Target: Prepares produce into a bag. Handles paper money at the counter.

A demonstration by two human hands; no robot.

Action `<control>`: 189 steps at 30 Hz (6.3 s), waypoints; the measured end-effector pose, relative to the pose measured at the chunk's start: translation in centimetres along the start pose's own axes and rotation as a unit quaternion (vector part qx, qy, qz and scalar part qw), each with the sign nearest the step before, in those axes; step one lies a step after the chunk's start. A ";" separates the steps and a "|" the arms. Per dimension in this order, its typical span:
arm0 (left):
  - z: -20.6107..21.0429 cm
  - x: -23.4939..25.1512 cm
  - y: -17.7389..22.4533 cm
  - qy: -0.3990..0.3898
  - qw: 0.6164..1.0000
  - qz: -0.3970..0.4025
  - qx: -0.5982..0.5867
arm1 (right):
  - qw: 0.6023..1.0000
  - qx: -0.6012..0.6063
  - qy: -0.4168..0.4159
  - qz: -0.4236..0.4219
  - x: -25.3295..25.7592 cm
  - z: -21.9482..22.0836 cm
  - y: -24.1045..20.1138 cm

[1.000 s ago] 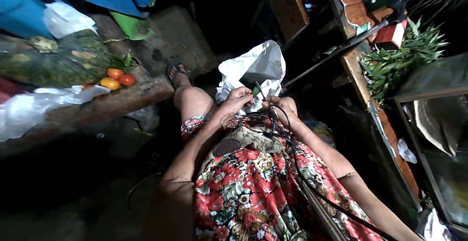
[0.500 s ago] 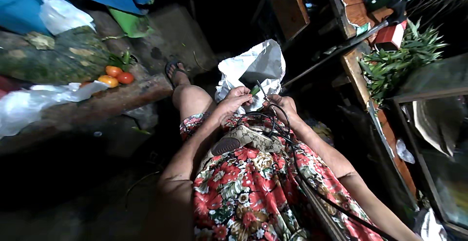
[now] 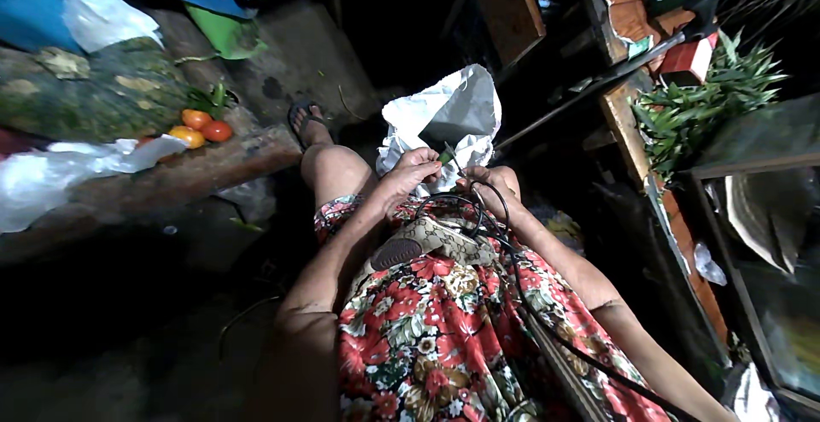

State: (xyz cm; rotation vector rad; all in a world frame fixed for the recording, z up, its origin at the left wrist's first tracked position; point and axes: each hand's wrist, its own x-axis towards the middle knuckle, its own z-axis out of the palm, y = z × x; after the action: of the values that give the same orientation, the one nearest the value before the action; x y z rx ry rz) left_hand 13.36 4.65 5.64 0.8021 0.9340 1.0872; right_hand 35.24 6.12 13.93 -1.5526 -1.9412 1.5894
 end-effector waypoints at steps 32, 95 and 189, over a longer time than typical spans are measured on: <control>0.0 -0.1 0.3 0.013 0.999 -0.019 0.045 | 0.997 0.069 0.040 0.000 0.9 0.5 0.1; -0.7 0.1 0.2 0.061 0.997 0.012 0.033 | 0.996 0.045 0.065 -0.031 0.8 0.5 -0.5; -0.1 -0.2 0.3 0.031 0.998 0.009 0.052 | 1.000 0.007 -0.012 -0.010 1.3 0.6 0.2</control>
State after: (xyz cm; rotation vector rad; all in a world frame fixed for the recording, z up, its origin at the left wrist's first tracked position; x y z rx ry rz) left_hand 13.10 4.58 5.93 0.8680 1.0436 1.0910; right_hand 34.41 6.74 12.93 -1.5110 -1.9481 1.6179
